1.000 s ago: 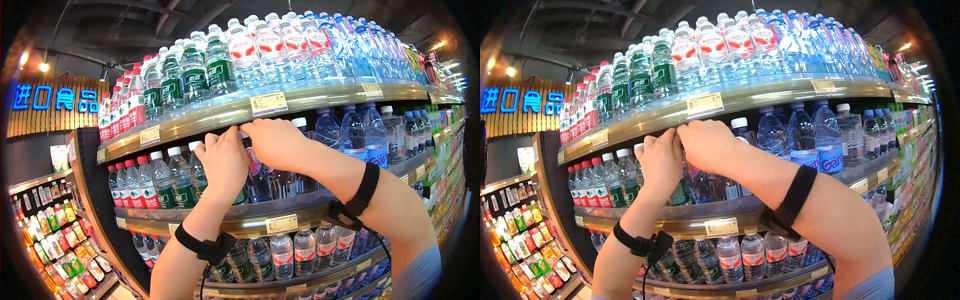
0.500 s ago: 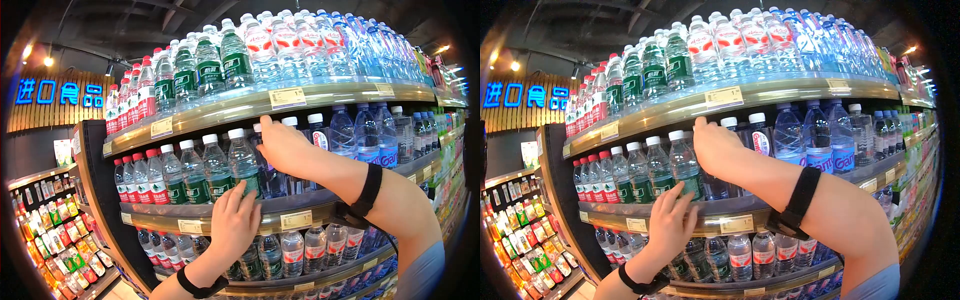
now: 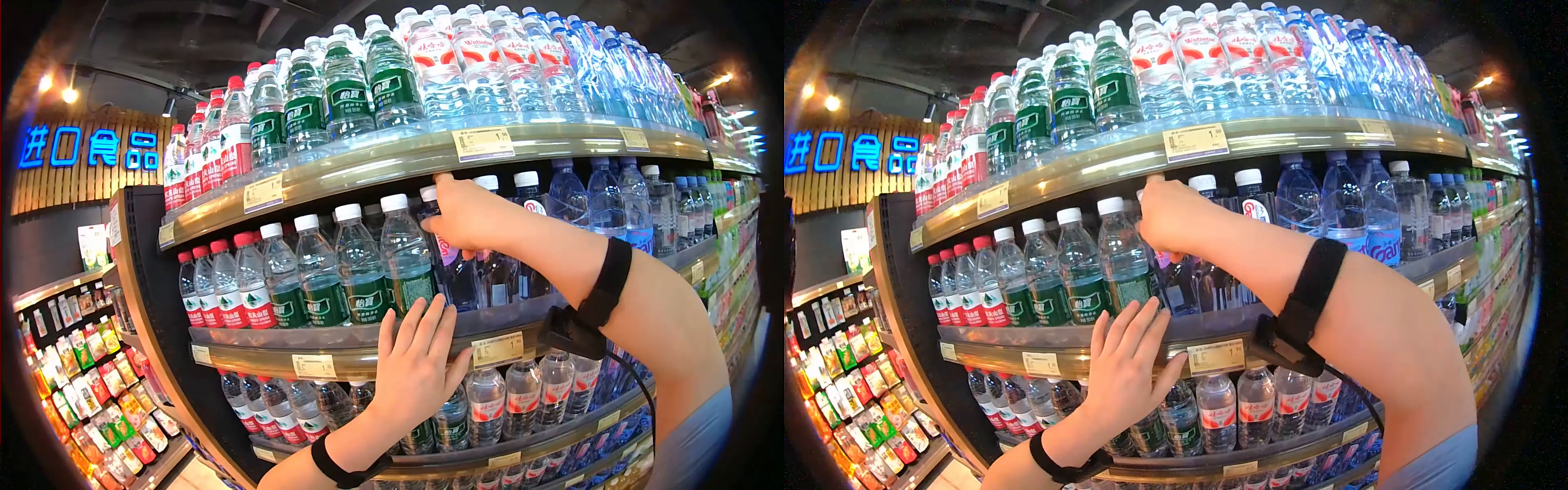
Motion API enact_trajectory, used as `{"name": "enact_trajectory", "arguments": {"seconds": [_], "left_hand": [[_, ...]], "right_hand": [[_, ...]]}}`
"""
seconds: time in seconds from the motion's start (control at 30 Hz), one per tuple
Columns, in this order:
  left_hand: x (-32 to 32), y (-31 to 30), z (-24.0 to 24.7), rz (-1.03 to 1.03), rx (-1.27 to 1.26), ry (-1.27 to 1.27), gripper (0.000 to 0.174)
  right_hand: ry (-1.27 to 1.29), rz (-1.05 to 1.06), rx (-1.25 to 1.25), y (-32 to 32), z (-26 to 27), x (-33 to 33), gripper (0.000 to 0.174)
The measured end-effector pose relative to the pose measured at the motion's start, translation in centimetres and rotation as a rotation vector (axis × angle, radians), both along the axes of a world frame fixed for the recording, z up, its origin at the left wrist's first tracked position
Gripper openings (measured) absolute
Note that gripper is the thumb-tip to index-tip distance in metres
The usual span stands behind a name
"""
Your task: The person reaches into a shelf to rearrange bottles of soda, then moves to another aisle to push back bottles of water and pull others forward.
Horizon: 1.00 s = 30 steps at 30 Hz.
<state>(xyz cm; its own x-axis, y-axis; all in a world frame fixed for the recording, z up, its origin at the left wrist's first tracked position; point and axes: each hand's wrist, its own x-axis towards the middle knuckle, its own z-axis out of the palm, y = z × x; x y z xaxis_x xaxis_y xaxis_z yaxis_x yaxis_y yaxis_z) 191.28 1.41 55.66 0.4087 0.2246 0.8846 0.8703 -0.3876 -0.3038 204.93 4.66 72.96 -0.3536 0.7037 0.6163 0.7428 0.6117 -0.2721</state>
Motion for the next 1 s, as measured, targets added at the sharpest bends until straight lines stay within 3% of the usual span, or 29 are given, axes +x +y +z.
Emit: {"name": "enact_trajectory", "arguments": {"seconds": [0.2,0.23,0.3,0.47,0.53,0.6,0.67,0.8,0.83,0.87,0.93,0.97,1.0], "left_hand": [[0.0,0.0,0.0,-0.010,-0.006,-0.012,0.052],[0.0,0.0,0.0,-0.003,-0.003,-0.012,0.053],[0.1,0.2,0.0,-0.002,0.000,-0.012,0.053],[0.4,0.4,-0.2,-0.018,-0.011,-0.020,0.056],[0.5,0.3,-0.2,-0.014,-0.035,-0.029,0.058],[0.7,0.3,-0.2,-0.021,-0.027,-0.030,0.059],[0.8,0.3,-0.3,-0.032,-0.018,-0.029,0.060],[1.2,0.1,-0.2,-0.048,0.008,-0.048,0.058],[1.3,0.0,-0.1,-0.048,0.007,-0.045,0.057],[1.5,-0.1,-0.1,-0.047,0.006,-0.042,0.057],[2.2,-0.3,0.1,-0.051,-0.011,-0.032,0.057],[2.5,-0.3,0.2,-0.053,-0.024,-0.023,0.058],[2.9,-0.3,0.1,-0.054,-0.023,-0.022,0.058]], "right_hand": [[0.014,-0.038,0.021,-1.7,0.8,0.1,0.044],[0.016,-0.041,0.023,-1.2,0.9,0.1,0.044],[-0.057,-0.111,-0.030,-0.5,0.9,-0.3,0.062],[-0.073,-0.123,-0.007,-1.9,0.6,0.1,0.050],[-0.150,-0.064,0.129,-2.5,0.6,0.5,0.044],[-0.172,-0.086,0.093,-2.8,1.0,0.7,0.041],[-0.418,-0.125,0.120,-2.9,1.2,1.1,0.040],[-0.174,-0.023,0.343,-3.2,0.0,4.5,0.030],[-0.179,-0.094,0.362,-3.9,-0.3,5.0,0.027],[-0.178,-0.097,0.361,-3.3,-1.0,5.7,0.027],[-0.234,-0.217,0.596,-2.2,-2.1,6.3,0.031],[-0.241,-0.270,0.526,-1.7,-2.5,6.6,0.042],[-0.239,-0.272,0.526,-1.6,-2.7,6.7,0.042]]}}
